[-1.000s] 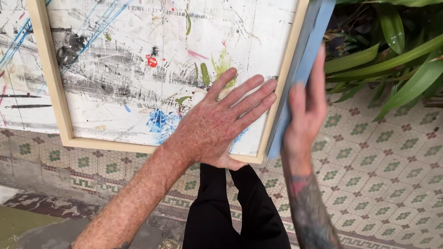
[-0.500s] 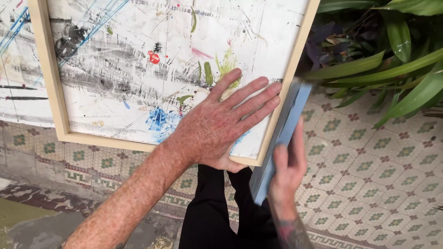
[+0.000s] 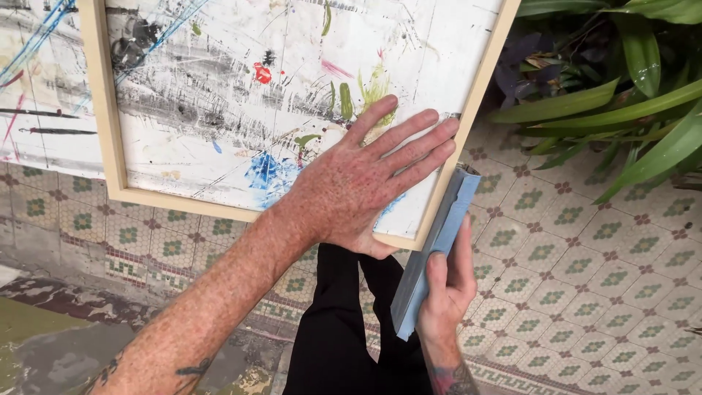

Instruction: Sanding the edges and surfaces of a wooden frame using a sanding block

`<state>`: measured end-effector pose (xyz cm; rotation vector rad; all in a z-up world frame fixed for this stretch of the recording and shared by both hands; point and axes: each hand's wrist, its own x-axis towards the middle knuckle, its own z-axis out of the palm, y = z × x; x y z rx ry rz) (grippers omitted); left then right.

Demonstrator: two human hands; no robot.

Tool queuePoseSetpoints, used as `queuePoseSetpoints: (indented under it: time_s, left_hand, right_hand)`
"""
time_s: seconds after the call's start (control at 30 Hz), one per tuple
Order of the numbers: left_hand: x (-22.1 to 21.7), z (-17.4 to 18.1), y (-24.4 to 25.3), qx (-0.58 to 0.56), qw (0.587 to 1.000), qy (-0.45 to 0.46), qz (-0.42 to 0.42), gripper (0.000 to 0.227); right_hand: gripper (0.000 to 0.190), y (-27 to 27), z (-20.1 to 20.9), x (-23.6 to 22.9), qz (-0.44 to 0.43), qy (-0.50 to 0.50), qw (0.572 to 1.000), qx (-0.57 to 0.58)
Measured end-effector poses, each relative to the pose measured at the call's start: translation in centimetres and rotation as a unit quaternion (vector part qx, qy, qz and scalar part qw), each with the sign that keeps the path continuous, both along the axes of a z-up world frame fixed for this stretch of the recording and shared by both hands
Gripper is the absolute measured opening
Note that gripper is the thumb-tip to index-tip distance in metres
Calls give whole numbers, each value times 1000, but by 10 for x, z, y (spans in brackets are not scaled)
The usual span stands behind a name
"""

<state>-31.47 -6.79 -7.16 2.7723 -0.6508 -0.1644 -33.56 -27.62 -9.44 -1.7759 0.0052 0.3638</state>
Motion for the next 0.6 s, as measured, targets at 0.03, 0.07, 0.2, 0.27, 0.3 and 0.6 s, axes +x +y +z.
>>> queuePoseSetpoints:
  time_s: [0.03,0.07,0.2,0.27,0.3,0.6]
  left_hand:
    - [-1,2,1,3,1000,4,-6,141]
    - [-2,3,0,6,1000,8,-11,139]
    - [-2,0,0,13,999,-28,-11,138]
    - [-3,4,0,9,1000,-23,-10,138]
    - [-3,4,-2,8,999,-40,-15,138]
    - [0,3,0,18,998,-59,8,136]
  right_hand:
    - [62,5,2,4,12,-34,999,-11]
    - [59,8,5,8,25,-67,997,-21]
    - [42,59,-25,158,85,-209,970,86]
    - [24,76,-16,184,103,-300,946,68]
    - [24,65,-5,149,99,-317,941,63]
    - [47,58,-7,118,109,-237,957,-122]
